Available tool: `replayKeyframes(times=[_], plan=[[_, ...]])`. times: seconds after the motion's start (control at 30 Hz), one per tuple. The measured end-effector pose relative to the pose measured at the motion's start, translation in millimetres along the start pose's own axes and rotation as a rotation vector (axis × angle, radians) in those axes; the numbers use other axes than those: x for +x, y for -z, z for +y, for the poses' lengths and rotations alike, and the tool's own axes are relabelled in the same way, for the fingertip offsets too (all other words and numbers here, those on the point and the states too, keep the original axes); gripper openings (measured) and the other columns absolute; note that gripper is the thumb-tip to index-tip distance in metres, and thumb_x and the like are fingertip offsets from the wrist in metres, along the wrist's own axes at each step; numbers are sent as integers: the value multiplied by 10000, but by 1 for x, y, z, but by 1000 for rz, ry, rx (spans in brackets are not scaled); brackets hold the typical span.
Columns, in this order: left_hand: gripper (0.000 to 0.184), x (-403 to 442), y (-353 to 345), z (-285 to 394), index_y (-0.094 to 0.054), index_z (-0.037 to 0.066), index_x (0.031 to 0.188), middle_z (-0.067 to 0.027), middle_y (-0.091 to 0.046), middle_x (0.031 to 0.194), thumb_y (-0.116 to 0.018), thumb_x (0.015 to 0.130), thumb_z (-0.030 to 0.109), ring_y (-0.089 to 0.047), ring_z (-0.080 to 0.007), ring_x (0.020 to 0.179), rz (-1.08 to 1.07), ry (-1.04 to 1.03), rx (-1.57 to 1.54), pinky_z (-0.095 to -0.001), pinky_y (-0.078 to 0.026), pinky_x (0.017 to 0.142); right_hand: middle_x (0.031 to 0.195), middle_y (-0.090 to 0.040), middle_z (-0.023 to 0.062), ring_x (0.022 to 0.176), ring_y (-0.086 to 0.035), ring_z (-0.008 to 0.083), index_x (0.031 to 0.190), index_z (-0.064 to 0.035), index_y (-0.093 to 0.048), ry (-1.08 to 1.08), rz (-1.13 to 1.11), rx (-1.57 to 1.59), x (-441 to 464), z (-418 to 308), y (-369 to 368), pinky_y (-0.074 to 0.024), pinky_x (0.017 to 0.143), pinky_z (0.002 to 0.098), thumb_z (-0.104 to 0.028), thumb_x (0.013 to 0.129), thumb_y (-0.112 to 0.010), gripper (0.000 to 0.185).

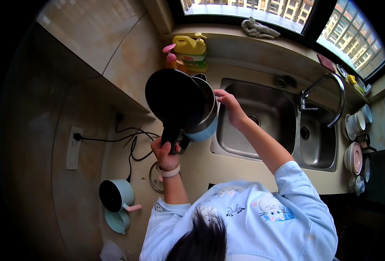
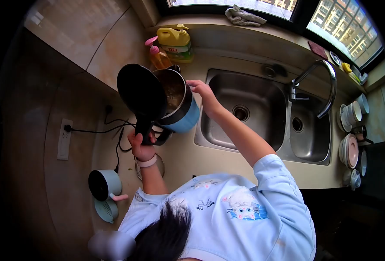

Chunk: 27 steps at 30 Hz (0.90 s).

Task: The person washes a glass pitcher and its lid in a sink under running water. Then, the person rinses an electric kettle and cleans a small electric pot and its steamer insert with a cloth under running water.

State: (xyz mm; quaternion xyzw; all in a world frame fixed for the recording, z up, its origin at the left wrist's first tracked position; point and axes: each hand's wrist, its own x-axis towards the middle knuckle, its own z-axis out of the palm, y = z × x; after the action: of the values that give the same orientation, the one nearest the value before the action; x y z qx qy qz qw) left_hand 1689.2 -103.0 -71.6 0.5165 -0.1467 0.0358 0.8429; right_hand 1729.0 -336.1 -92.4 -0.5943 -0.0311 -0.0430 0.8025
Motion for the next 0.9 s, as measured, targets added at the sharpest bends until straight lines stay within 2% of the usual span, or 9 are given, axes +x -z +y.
replayKeyframes(times=[0.1,0.17,0.5,0.63,0.67,0.73,0.8,0.83,0.9], plan=[[382,19,24,-5,-511,-25,596,-60,-490,517,-611,655,339,-442,-124,420,-3,-8,41,-227,-341,407,1064,-539,49,1032,-430,157,1049,-9,-535,-31,15,60,25,22,-14,-239,931,293,-246,712,-390,437],[390,28,36,-11,-517,-27,605,-55,-488,516,-622,656,345,-448,-121,425,-11,-55,79,-226,-340,408,1094,-489,111,1063,-402,198,1058,25,-536,-21,16,82,38,31,-20,-236,941,292,-242,716,-384,460],[375,27,65,-25,-508,-35,612,-69,-484,523,-589,675,325,-439,-128,420,69,-51,73,-233,-344,406,1045,-517,116,1030,-423,197,1029,4,-551,-71,-26,9,54,50,-31,-286,906,302,-204,750,-376,389],[349,28,66,-31,-503,-32,617,-72,-477,521,-563,683,305,-433,-131,424,62,-56,81,-241,-348,408,1058,-496,142,1021,-431,237,1011,14,-551,-13,-40,-372,58,22,-38,-307,896,321,-303,823,-406,397],[341,27,65,-31,-501,-30,617,-71,-474,519,-555,685,300,-429,-130,424,68,-68,98,-243,-348,408,1138,-433,164,1068,-401,268,1065,18,-511,-58,110,-560,49,0,-48,-293,918,337,-387,820,-443,478],[336,26,63,-31,-500,-29,621,-71,-470,516,-556,683,296,-427,-132,423,98,-55,100,-244,-347,407,1212,-357,186,1152,-319,313,1178,3,-408,375,97,-571,43,-28,-67,-244,963,367,-433,756,-533,619],[331,27,62,-32,-498,-27,624,-72,-467,514,-557,682,293,-425,-133,423,124,-42,102,-246,-345,405,1285,-239,207,1216,-190,372,1267,-23,-269,557,-2,-684,30,-66,-95,-162,993,448,-475,678,-610,817],[348,27,65,-35,-493,-24,623,-72,-462,510,-549,689,313,-422,-135,420,134,-42,99,-244,-340,404,1285,-239,207,1216,-190,372,1267,-23,-269,554,4,-682,32,-64,-102,-162,993,448,-475,678,-610,817],[366,26,65,-34,-487,-21,621,-72,-458,507,-542,696,333,-420,-136,418,135,-42,92,-243,-335,403,1314,-151,227,1231,-110,408,1298,-46,-190,532,292,-1080,41,-59,-110,-87,989,515,-485,620,-662,935]])
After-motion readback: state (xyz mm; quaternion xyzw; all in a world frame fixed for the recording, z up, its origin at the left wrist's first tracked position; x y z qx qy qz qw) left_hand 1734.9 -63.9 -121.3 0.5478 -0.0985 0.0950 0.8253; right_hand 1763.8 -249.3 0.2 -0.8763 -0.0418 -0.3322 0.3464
